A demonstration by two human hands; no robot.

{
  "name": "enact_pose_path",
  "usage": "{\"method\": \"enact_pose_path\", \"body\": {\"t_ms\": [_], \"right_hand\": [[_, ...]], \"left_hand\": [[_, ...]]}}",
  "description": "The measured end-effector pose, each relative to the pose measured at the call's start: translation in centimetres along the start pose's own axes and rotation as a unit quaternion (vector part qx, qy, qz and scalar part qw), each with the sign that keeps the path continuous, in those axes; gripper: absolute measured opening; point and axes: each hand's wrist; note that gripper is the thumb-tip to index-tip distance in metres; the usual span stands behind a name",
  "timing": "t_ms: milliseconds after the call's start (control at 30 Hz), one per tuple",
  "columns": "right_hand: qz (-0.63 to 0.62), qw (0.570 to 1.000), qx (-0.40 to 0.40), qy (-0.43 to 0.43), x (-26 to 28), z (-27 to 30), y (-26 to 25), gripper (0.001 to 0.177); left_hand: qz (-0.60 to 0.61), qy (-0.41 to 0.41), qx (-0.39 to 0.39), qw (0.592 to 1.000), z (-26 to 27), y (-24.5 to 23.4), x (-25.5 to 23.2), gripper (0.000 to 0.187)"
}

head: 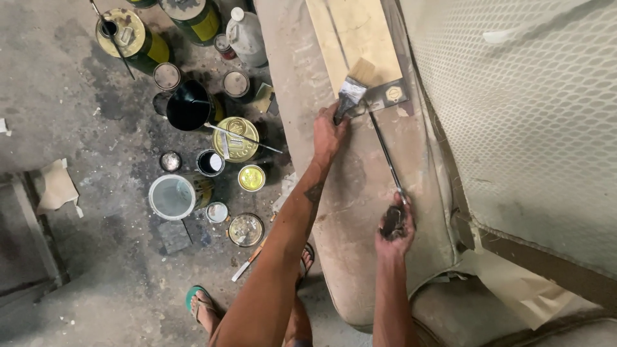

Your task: The person applies a finish to a wooden drawer using a paintbrush. They dip the brush into a container, apply the finish to the drawer's edges, and then wipe the surface with a cloth.

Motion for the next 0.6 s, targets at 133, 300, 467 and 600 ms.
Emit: {"method": "enact_pose_path", "body": {"t_ms": [133, 300, 467, 600], "right_hand": [[-0.033, 0.998, 0.035, 0.03, -1.3, -1.0, 0.6, 0.026], [-0.05, 0.996, 0.053, 0.057, -2.3, -0.4, 3.6, 0.026], [-0.023, 0.991, 0.05, 0.119, -4.3, -2.3, 7.6, 0.028], [0.037, 0.998, -0.027, 0.045, -5.6, -3.6, 4.8, 0.021]], "left_hand": [[0.065, -0.072, 0.029, 0.995, 0.7, -1.4, -1.6, 0.043], [0.146, -0.119, 0.08, 0.979, 3.9, -2.8, -2.6, 0.043], [0.14, -0.142, 0.111, 0.973, 8.5, -4.2, -2.7, 0.042], [0.153, -0.185, 0.104, 0.965, 9.8, -5.1, -2.3, 0.037]]}}
Point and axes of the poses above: each hand's wrist, its own z-axis away from the middle knuckle, its own y-axis out of the palm, x = y × z, and after that the axes turned 6 degrees about -y, right-handed
